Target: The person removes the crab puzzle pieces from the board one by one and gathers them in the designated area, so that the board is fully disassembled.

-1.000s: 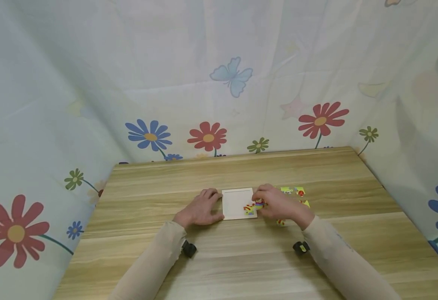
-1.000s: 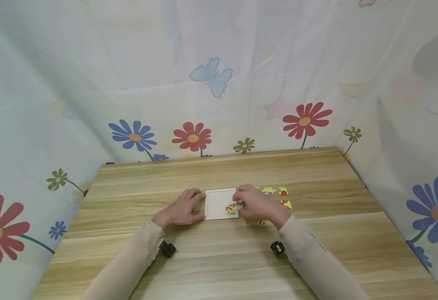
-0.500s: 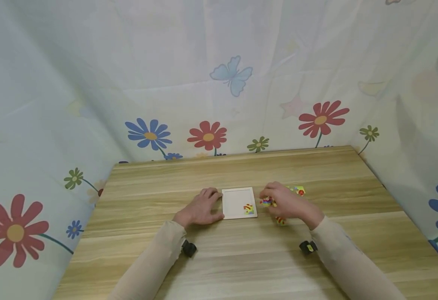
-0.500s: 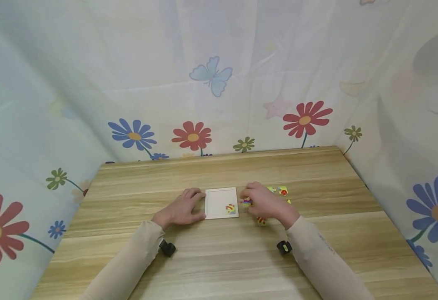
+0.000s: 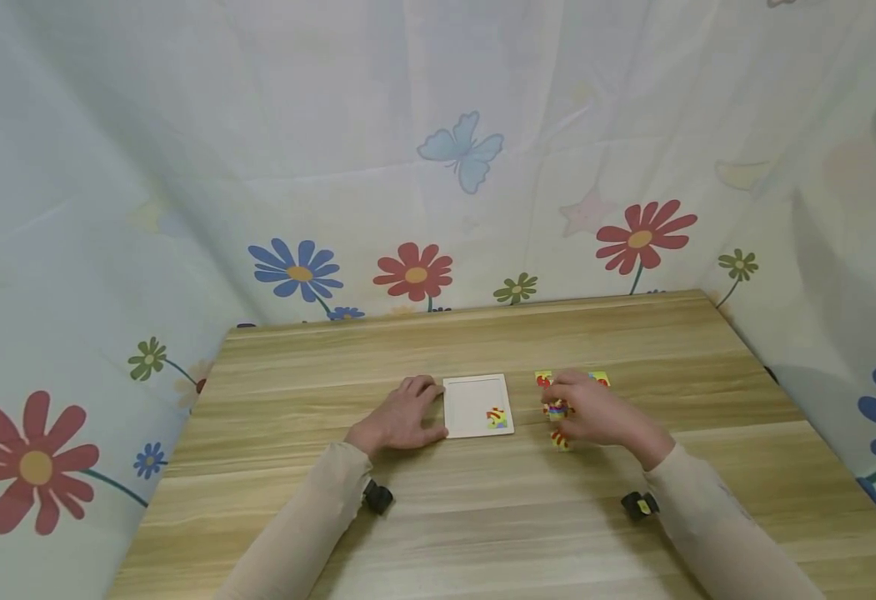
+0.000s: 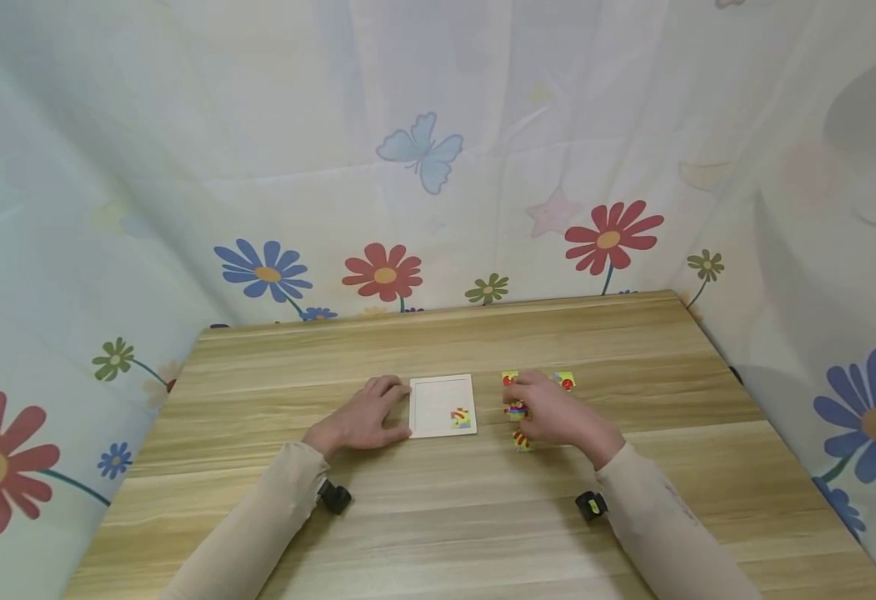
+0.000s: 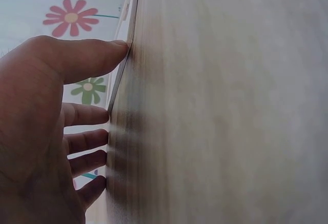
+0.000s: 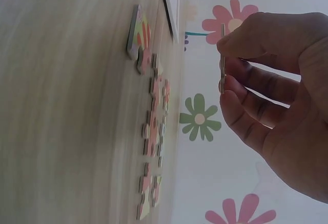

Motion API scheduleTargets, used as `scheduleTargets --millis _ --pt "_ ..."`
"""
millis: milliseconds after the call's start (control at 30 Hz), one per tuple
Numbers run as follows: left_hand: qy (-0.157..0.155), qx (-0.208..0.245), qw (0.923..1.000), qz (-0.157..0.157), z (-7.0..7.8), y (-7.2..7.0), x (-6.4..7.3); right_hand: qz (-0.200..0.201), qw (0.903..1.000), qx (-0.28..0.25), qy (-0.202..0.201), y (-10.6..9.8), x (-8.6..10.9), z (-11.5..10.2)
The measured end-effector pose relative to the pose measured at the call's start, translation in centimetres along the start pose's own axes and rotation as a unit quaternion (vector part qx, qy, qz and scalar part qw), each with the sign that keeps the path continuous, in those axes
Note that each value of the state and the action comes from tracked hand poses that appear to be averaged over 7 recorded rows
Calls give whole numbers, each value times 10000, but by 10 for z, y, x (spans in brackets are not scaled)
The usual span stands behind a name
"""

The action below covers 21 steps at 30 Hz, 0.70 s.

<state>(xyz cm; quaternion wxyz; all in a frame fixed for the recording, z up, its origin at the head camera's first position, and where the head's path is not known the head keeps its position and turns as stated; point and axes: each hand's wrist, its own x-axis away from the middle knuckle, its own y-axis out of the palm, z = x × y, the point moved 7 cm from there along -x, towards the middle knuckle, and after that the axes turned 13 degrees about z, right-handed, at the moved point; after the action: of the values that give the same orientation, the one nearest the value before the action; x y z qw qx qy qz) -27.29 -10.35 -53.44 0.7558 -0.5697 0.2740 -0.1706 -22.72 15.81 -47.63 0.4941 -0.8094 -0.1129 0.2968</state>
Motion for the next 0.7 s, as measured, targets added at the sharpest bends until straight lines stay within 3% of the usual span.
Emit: scheduleTargets --millis 167,400,700 --pt "47 29 10000 52 3 -4 0 -52 9999 -14 153 -2 8 8" --pt "10 -34 10000 15 2 -3 0 115 9999 86 25 -5 15 16" --pt "-41 14 10000 3 1 -1 -1 -157 9997 112 178 -5 26 23"
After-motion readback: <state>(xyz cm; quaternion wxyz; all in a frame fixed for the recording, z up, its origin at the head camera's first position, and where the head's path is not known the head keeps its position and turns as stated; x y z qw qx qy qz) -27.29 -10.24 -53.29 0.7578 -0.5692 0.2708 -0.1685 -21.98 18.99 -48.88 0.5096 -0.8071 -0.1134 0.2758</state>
